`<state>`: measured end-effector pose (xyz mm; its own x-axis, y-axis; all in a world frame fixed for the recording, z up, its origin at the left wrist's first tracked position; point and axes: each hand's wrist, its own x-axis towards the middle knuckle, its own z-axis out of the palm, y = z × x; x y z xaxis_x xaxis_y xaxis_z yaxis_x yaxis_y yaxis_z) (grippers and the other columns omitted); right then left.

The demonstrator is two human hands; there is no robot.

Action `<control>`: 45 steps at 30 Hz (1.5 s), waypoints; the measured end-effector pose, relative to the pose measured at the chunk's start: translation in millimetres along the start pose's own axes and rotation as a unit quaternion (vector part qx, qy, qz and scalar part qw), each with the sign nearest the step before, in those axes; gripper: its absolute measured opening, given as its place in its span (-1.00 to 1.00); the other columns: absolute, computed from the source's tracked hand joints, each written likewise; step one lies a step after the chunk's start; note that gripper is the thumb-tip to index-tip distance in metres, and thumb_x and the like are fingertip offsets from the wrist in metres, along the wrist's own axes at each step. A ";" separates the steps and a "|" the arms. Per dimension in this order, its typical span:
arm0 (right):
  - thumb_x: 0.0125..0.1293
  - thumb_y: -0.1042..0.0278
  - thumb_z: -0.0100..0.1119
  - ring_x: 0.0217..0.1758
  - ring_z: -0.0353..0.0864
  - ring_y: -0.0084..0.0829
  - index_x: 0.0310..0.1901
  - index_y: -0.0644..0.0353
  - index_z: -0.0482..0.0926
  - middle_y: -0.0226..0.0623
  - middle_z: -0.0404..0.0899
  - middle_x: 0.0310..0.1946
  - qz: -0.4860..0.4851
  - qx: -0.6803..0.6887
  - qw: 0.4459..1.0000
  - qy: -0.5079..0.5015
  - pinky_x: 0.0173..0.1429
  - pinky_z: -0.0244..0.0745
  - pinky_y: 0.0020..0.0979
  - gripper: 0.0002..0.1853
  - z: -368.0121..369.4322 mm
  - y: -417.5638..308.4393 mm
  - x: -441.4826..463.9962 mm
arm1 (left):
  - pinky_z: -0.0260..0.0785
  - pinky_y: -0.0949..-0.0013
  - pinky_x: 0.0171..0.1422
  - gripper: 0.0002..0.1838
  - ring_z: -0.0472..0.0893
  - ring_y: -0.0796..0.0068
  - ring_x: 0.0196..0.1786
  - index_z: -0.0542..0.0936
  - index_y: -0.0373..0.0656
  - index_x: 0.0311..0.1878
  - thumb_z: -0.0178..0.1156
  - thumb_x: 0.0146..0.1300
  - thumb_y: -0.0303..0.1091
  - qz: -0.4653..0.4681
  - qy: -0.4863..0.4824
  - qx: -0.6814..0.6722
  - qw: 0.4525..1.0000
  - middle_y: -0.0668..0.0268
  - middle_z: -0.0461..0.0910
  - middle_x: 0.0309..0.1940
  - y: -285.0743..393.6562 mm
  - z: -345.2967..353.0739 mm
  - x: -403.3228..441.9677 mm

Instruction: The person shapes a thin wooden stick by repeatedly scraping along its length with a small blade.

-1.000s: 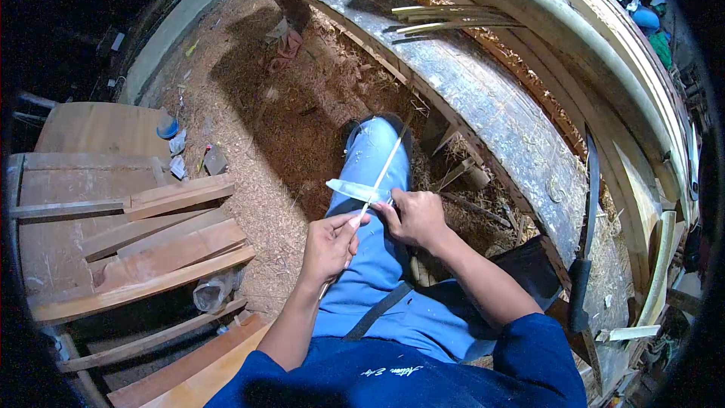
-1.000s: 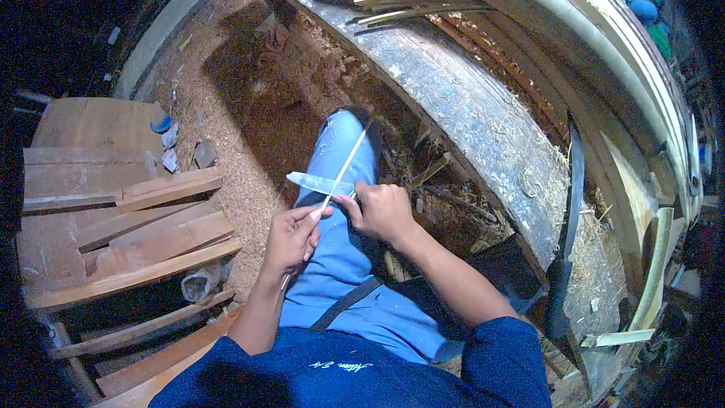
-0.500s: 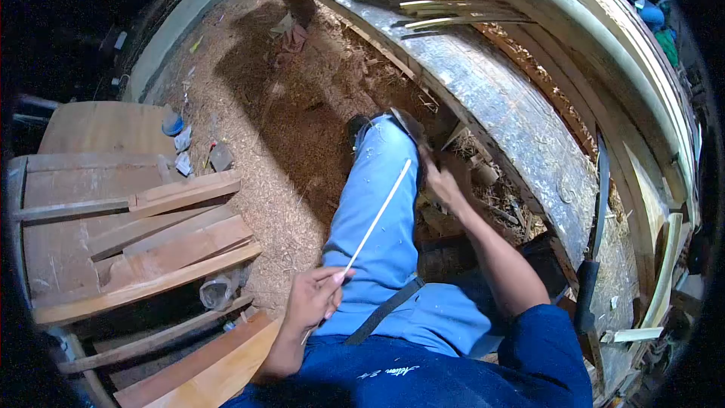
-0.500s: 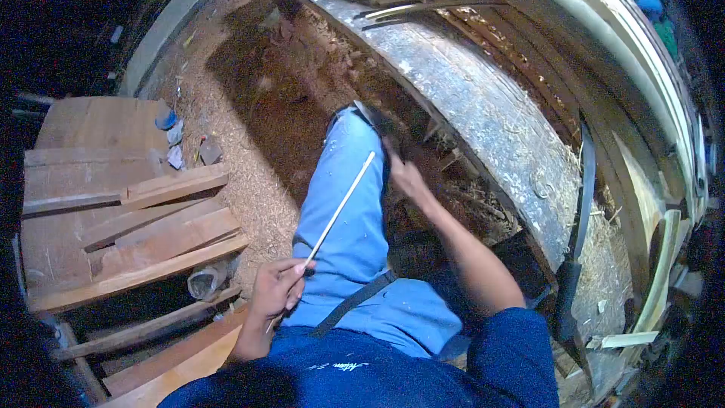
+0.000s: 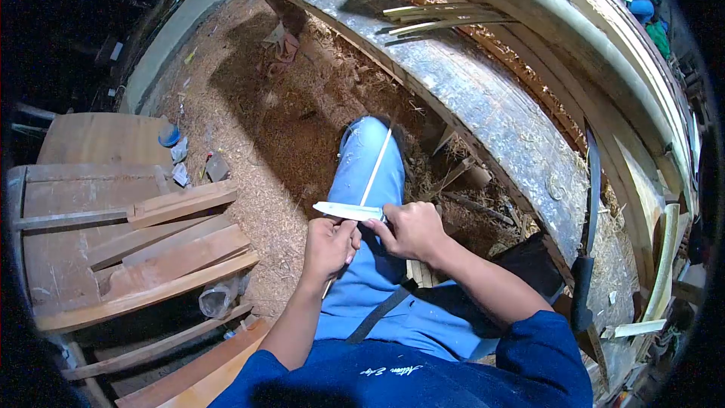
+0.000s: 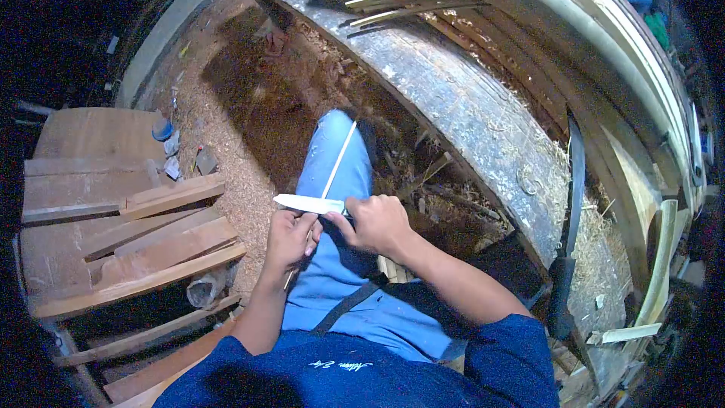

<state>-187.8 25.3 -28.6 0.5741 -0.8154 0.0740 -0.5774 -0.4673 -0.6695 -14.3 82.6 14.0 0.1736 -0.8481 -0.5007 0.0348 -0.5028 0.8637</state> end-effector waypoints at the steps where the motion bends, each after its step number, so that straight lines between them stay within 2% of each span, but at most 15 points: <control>1: 0.33 -0.20 0.05 -0.64 0.60 0.02 -0.55 0.20 0.56 0.02 0.52 -0.72 -0.002 -0.012 1.000 0.003 -0.51 0.52 -0.02 -0.43 1.3 2.6 -0.6 | 0.10 0.55 -0.72 -0.73 0.31 0.71 -0.78 0.60 -0.36 -0.27 0.10 0.45 -0.33 -0.002 -0.002 0.000 1.000 0.34 0.49 -0.67 -0.6 1.0 -0.4; 6: 0.31 -0.18 0.10 -0.63 0.61 -0.02 -0.56 0.21 0.55 0.01 0.53 -0.72 -0.024 -0.031 0.999 0.019 -0.51 0.53 -0.06 -0.45 7.1 11.0 1.8 | 0.07 0.57 -0.72 -0.76 0.29 0.74 -0.78 0.65 -0.40 -0.21 0.14 0.42 -0.37 -0.013 0.013 -0.009 1.000 0.36 0.48 -0.70 -2.1 1.0 -4.9; 8: 0.30 -0.12 0.16 -0.61 0.62 0.01 -0.55 0.24 0.54 0.03 0.53 -0.70 0.016 -0.018 0.996 0.087 -0.49 0.54 -0.04 -0.48 8.2 22.2 8.2 | 0.07 0.58 -0.72 -0.77 0.29 0.74 -0.78 0.65 -0.39 -0.14 0.16 0.41 -0.37 -0.021 0.010 -0.013 1.000 0.37 0.48 -0.70 1.5 1.5 -12.8; 12: 0.35 -0.13 0.14 -0.41 0.64 0.10 -0.46 0.43 0.56 0.27 0.53 -0.55 0.276 0.207 0.931 0.120 -0.25 0.51 -0.04 -0.39 23.5 66.8 27.2 | 0.06 0.61 -0.72 -0.70 0.27 0.74 -0.78 0.64 -0.40 0.01 0.17 0.41 -0.33 -0.052 0.005 0.005 0.999 0.37 0.46 -0.71 0.3 -1.6 -37.4; 15: 0.37 -0.16 0.11 -0.33 0.65 0.04 -0.46 0.43 0.56 0.35 0.53 -0.47 0.274 0.224 0.935 0.039 -0.17 0.49 -0.07 -0.37 9.1 68.5 34.1 | 0.09 0.62 -0.72 -0.72 0.32 0.72 -0.77 0.64 -0.39 -0.02 0.21 0.38 -0.33 -0.051 0.021 -0.018 0.998 0.34 0.50 -0.67 -7.0 -2.9 -42.9; 16: 0.37 -0.12 0.12 -0.42 0.64 0.10 -0.50 0.38 0.56 0.29 0.53 -0.55 0.161 0.212 0.962 0.055 -0.25 0.51 -0.04 -0.41 0.7 55.3 30.6 | 0.10 0.62 -0.72 -0.72 0.33 0.72 -0.77 0.65 -0.38 -0.02 0.22 0.37 -0.33 -0.055 0.033 -0.043 0.997 0.33 0.52 -0.66 -8.7 -1.3 -42.4; 19: 0.34 -0.02 0.17 -0.61 0.54 0.13 -0.58 0.27 0.54 0.08 0.47 -0.72 0.038 0.052 0.994 0.085 -0.51 0.45 -0.04 -0.50 3.2 24.4 17.7 | 0.09 0.63 -0.72 -0.72 0.36 0.71 -0.75 0.64 -0.35 -0.01 0.25 0.34 -0.33 -0.051 0.044 -0.044 0.997 0.33 0.54 -0.63 -0.5 3.9 -29.4; 22: 0.32 -0.07 0.15 -0.63 0.55 0.08 -0.60 0.23 0.52 0.04 0.46 -0.75 0.020 0.014 0.999 0.044 -0.51 0.45 -0.04 -0.49 1.7 5.9 7.3 | 0.09 0.63 -0.71 -0.77 0.37 0.71 -0.73 0.65 -0.33 -0.08 0.22 0.35 -0.35 -0.036 0.047 -0.062 0.996 0.36 0.53 -0.61 7.4 12.1 -13.7; 26: 0.31 -0.10 0.12 -0.64 0.53 0.09 -0.57 0.19 0.53 0.03 0.47 -0.75 0.030 0.038 0.999 0.017 -0.49 0.43 0.00 -0.50 2.2 1.5 1.8 | 0.11 0.61 -0.71 -0.82 0.40 0.70 -0.72 0.61 -0.29 -0.28 0.17 0.37 -0.37 -0.027 0.042 -0.066 0.997 0.36 0.53 -0.61 1.9 13.5 -2.6; 33: 0.30 -0.08 0.13 -0.63 0.55 0.07 -0.56 0.18 0.54 0.04 0.48 -0.74 0.016 0.005 0.999 0.033 -0.52 0.43 -0.04 -0.52 13.6 13.7 3.5 | 0.11 0.60 -0.72 -0.78 0.40 0.69 -0.73 0.64 -0.32 -0.16 0.20 0.38 -0.32 -0.059 0.042 -0.086 0.994 0.35 0.53 -0.64 2.3 12.0 -9.3; 35: 0.29 -0.04 0.17 -0.61 0.56 0.08 -0.55 0.18 0.56 0.05 0.51 -0.70 0.022 0.019 0.993 0.115 -0.54 0.45 -0.08 -0.56 20.4 22.5 6.6 | 0.12 0.60 -0.71 -0.75 0.40 0.69 -0.72 0.66 -0.34 -0.10 0.21 0.37 -0.31 -0.068 0.047 -0.091 0.992 0.34 0.53 -0.65 8.0 11.4 -16.5; 36: 0.32 -0.11 0.15 -0.55 0.65 -0.01 -0.42 0.27 0.62 0.10 0.55 -0.65 0.060 0.033 0.994 0.086 -0.40 0.57 -0.10 -0.50 16.0 32.8 11.6 | 0.13 0.60 -0.70 -0.74 0.41 0.69 -0.72 0.65 -0.34 -0.05 0.21 0.38 -0.31 -0.084 0.038 -0.068 0.993 0.35 0.53 -0.65 10.4 9.6 -23.6; 39: 0.37 -0.10 0.12 -0.45 0.69 -0.13 -0.27 0.37 0.67 0.22 0.56 -0.56 0.216 0.323 0.920 0.048 -0.36 0.54 -0.19 -0.46 22.5 72.7 26.9 | 0.14 0.62 -0.71 -0.71 0.40 0.69 -0.73 0.64 -0.34 0.01 0.20 0.38 -0.31 -0.101 0.029 -0.062 0.993 0.35 0.53 -0.65 1.4 0.2 -44.3; 42: 0.41 -0.08 0.08 -0.48 0.67 -0.02 -0.35 0.38 0.68 0.25 0.54 -0.57 0.171 0.175 0.961 0.128 -0.37 0.49 -0.11 -0.45 66.0 107.3 27.0 | 0.15 0.63 -0.72 -0.69 0.39 0.68 -0.74 0.62 -0.34 0.03 0.19 0.38 -0.30 -0.098 0.036 -0.089 0.990 0.36 0.54 -0.63 -1.7 -2.4 -51.9; 45: 0.39 -0.11 0.07 -0.54 0.58 0.19 -0.54 0.36 0.58 0.17 0.50 -0.67 0.110 0.132 0.983 0.069 -0.39 0.52 0.03 -0.40 -3.1 24.8 28.4 | 0.15 0.63 -0.72 -0.68 0.40 0.68 -0.73 0.61 -0.35 0.05 0.19 0.39 -0.30 -0.105 0.045 -0.091 0.989 0.36 0.53 -0.63 4.4 4.9 -42.5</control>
<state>-187.6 -10.5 -40.8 0.3577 -0.9338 -0.0057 -0.4964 -0.1849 -0.8481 -26.4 115.6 38.8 0.2312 -0.7059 -0.6695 0.2550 -0.6201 0.7419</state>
